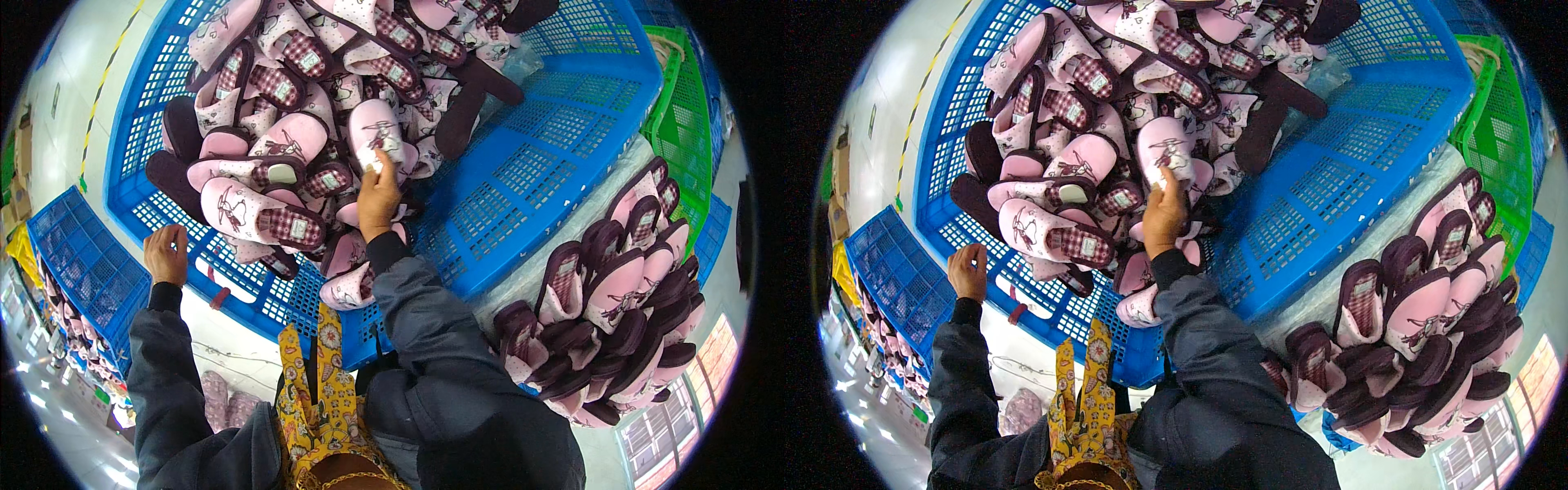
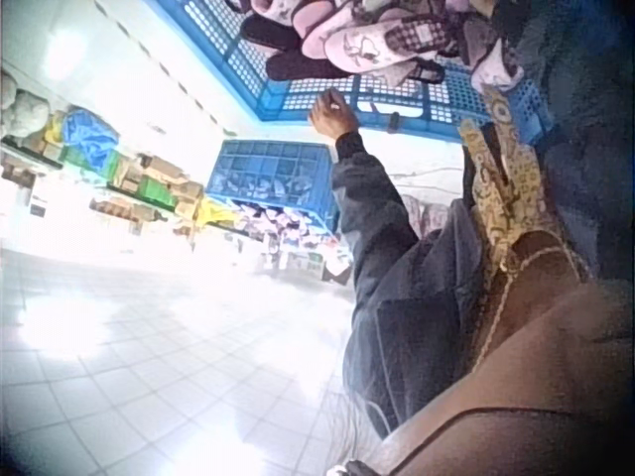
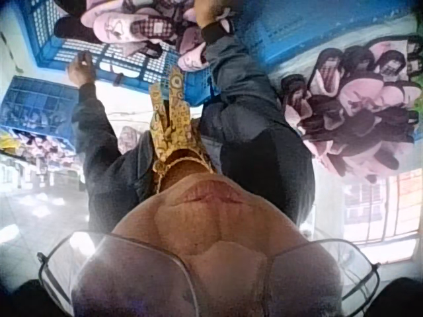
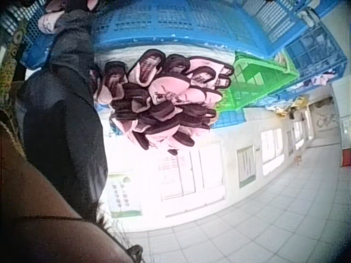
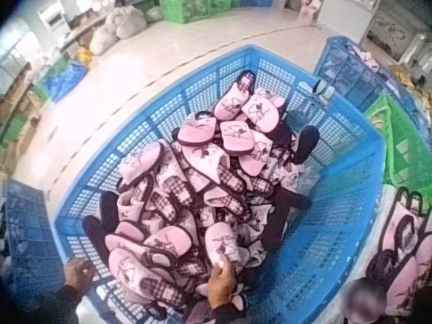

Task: The person repeatedly picks up pink slippers from a blue crate and places them into a green crate. The person handles the slippers one at a time, transferring them between the two crates throughout the clip.

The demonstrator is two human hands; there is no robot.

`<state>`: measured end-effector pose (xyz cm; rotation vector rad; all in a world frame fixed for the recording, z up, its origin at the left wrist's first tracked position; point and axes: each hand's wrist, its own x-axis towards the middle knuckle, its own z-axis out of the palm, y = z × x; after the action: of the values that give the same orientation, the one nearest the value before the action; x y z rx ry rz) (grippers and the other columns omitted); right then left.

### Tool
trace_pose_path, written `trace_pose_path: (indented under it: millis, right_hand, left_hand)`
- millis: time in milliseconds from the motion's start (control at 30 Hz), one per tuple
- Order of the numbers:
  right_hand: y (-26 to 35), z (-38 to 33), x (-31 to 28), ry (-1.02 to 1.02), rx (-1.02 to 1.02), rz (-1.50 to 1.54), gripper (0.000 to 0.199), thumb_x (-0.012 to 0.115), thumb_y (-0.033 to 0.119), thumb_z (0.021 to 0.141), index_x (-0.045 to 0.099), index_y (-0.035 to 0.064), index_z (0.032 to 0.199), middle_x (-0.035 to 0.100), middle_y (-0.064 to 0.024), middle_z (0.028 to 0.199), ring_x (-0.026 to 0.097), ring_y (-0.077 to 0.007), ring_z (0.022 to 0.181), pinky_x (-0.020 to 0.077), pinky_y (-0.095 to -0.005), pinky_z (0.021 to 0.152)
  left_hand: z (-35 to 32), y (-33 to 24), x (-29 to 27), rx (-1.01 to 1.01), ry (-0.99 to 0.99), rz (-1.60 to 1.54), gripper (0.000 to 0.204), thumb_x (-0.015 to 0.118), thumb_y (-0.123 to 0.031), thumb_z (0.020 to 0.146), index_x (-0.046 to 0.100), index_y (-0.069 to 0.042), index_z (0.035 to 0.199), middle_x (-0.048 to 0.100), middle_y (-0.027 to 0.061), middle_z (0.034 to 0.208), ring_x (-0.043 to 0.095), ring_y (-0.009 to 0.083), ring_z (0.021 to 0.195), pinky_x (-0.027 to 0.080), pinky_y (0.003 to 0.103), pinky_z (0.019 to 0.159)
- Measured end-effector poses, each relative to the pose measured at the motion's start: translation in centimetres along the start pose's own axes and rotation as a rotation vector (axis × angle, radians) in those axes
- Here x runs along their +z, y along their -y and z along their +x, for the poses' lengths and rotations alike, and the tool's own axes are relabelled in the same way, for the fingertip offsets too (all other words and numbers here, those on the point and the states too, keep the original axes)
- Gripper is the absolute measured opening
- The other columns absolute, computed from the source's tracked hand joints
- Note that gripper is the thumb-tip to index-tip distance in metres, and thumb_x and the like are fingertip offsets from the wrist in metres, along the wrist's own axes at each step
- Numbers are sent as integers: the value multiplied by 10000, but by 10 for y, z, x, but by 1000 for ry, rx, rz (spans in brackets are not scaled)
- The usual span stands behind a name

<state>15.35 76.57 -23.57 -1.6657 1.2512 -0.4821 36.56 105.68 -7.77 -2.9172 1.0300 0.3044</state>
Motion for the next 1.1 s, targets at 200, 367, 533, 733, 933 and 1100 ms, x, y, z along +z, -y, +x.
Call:
trace_pose_path:
  millis: [200,367,533,733,933,1100]
  right_hand:
    - [6,4,-9,11,-142,-286,390,630,121,817,549,69,1195,563,-192,1102,507,-365,1034,401,-442,906]
    - [-24,76,1,-104,-61,49,188,544,100,884,597,6,1038,624,-176,981,583,-349,921,460,-415,845]
    - [-27,156,32,-156,-39,-298,367,670,190,774,564,30,1087,575,-181,1077,529,-369,1025,414,-441,902]
    - [-31,214,31,33,-61,-331,546,680,236,803,487,-32,1238,566,-266,1178,547,-416,1071,440,-435,911]
    - [-88,152,-5,107,131,55,477,641,313,857,562,-40,1166,612,-216,1134,589,-334,1028,457,-393,870]
    - [-105,121,-61,115,344,44,386,637,247,873,580,27,1184,628,-146,1114,592,-246,981,461,-343,861]
  left_hand:
    - [-2,-2,-1,-44,12,-5,99,622,-172,835,642,-77,814,631,56,760,586,227,735,409,354,753]
    - [0,-4,-5,-59,8,8,112,639,-179,831,635,-74,792,635,57,759,584,238,733,412,357,746]
    - [0,-4,-2,-68,-6,-17,94,648,-167,822,634,-83,784,637,62,748,593,245,742,412,364,746]
    - [3,-4,-3,-17,-20,-31,90,652,-166,820,639,-84,786,650,65,775,598,246,756,410,366,752]
    - [0,-3,-6,-63,4,-29,91,654,-170,825,649,-83,800,645,56,765,592,239,752,408,360,750]
    - [-3,-2,-3,-57,-3,-34,111,642,-188,841,639,-86,797,625,38,727,587,211,731,402,357,754]
